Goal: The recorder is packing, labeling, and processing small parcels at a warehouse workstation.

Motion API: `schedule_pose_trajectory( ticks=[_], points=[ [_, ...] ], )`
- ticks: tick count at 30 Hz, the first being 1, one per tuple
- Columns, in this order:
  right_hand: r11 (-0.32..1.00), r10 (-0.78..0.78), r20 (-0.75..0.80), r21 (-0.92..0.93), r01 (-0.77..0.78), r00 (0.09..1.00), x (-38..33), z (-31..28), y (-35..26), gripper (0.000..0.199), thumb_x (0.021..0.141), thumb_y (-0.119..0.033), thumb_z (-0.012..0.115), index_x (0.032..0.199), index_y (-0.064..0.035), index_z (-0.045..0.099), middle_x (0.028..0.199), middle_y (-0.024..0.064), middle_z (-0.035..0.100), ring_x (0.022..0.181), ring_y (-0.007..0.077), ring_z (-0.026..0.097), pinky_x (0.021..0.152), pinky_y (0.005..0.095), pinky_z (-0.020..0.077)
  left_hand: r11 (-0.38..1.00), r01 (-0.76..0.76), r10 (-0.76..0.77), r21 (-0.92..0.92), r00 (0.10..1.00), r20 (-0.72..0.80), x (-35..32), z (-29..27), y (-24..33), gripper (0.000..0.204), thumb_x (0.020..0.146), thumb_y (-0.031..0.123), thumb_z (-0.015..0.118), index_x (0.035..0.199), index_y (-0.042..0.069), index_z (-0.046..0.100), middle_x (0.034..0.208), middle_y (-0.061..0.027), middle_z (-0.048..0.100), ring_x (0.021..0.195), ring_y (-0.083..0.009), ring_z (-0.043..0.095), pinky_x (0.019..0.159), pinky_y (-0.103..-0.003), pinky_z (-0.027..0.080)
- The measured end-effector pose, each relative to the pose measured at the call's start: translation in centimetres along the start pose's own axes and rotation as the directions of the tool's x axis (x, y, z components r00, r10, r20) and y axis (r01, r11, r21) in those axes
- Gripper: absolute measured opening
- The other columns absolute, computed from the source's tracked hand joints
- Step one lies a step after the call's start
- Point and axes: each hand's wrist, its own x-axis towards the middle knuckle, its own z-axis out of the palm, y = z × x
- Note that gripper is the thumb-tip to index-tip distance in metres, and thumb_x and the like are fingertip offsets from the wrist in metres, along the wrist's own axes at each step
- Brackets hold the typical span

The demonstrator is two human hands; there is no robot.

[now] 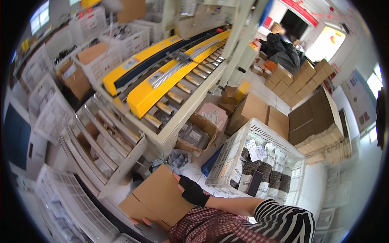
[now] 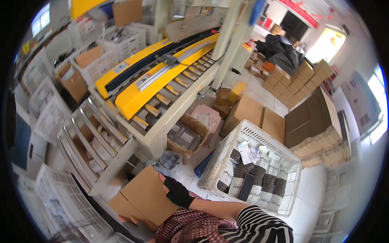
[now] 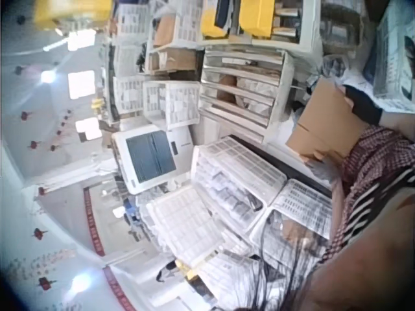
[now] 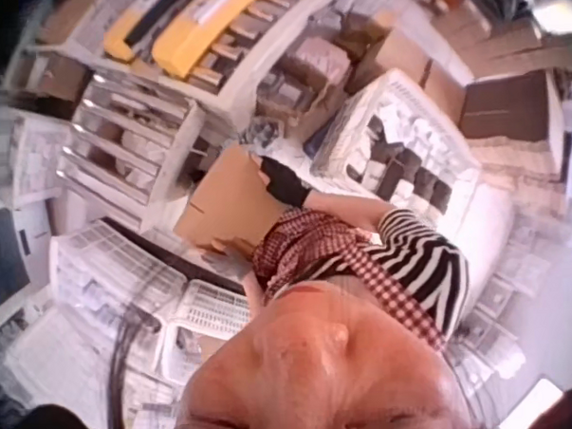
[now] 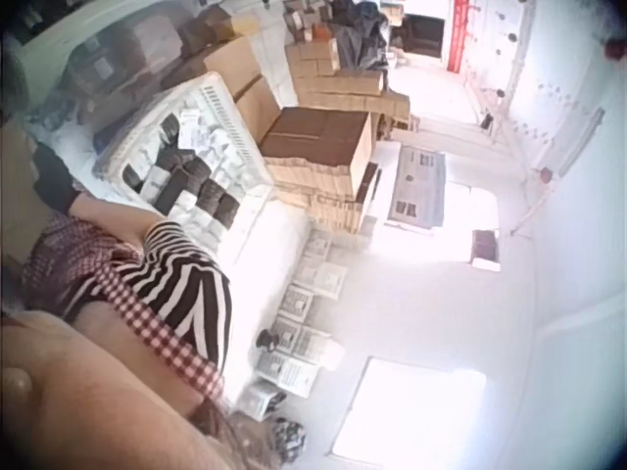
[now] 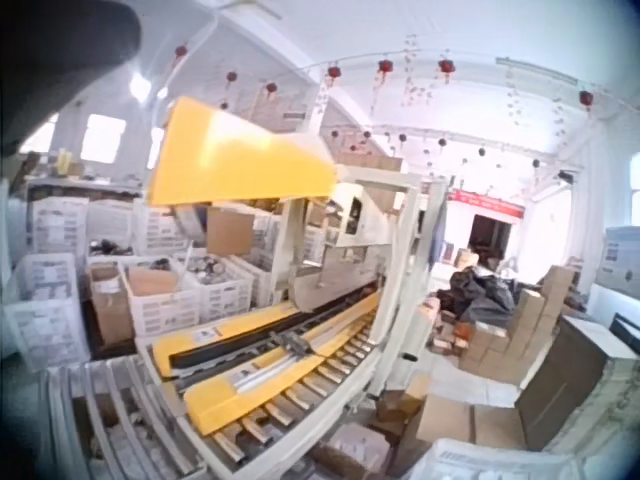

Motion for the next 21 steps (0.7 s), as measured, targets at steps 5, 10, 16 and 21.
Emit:
schedule_pose_trajectory(
  ticks=[5,10,16,21],
  points=[
    [0.994,-0.095,-0.171,0.046,0.104,0.981,-0.5,0.8,1.6,0.053,0.088,-0.015,0.048,0.139,-0.0091,0.035,0.113,0.0194,0.054,0.102,0.0361,0.052,0.085,0.0415,0.0434,0.961,0.257,-0.277,0.104,0.908,0.315,-0.1,-4.5,6.5,0.057,0.093,0.023,0.05,0.139,-0.003,0.029,0.123,-0.0307,0.048,0.112,-0.0409,0.049,0.095,-0.042,0.042],
    [0.979,-0.086,-0.171,0.166,0.115,0.981,-1.2,1.4,2.8,0.055,0.085,-0.015,0.047,0.139,-0.0098,0.034,0.116,0.0194,0.052,0.106,0.037,0.049,0.086,0.0427,0.0421,0.914,-0.1,0.161,-0.392,0.979,0.127,-0.2,0.8,-4.5,0.058,0.09,0.014,0.053,0.139,-0.005,0.027,0.126,-0.0283,0.048,0.113,-0.0347,0.051,0.097,-0.037,0.041],
    [0.941,-0.115,-0.034,0.317,0.12,0.993,-1.1,1.6,4.2,0.039,0.085,-0.019,0.047,0.122,-0.0071,0.046,0.11,0.0196,0.055,0.105,0.0372,0.052,0.086,0.0433,0.0407,0.908,-0.13,0.235,-0.397,0.944,0.229,5.0,3.5,-4.4,0.056,0.09,0.013,0.052,0.137,-0.005,0.03,0.128,-0.0264,0.048,0.113,-0.0328,0.051,0.097,-0.036,0.04],
    [0.907,-0.133,0.01,0.404,0.118,0.991,-2.5,0.9,4.7,0.042,0.081,-0.021,0.05,0.121,-0.0077,0.049,0.11,0.0203,0.057,0.105,0.0378,0.053,0.086,0.0435,0.0417,0.882,-0.2,0.337,-0.427,0.901,0.273,8.6,3.9,-3.5,0.054,0.09,0.015,0.051,0.137,-0.005,0.032,0.128,-0.0252,0.048,0.113,-0.0321,0.051,0.097,-0.035,0.04]
  ],
)
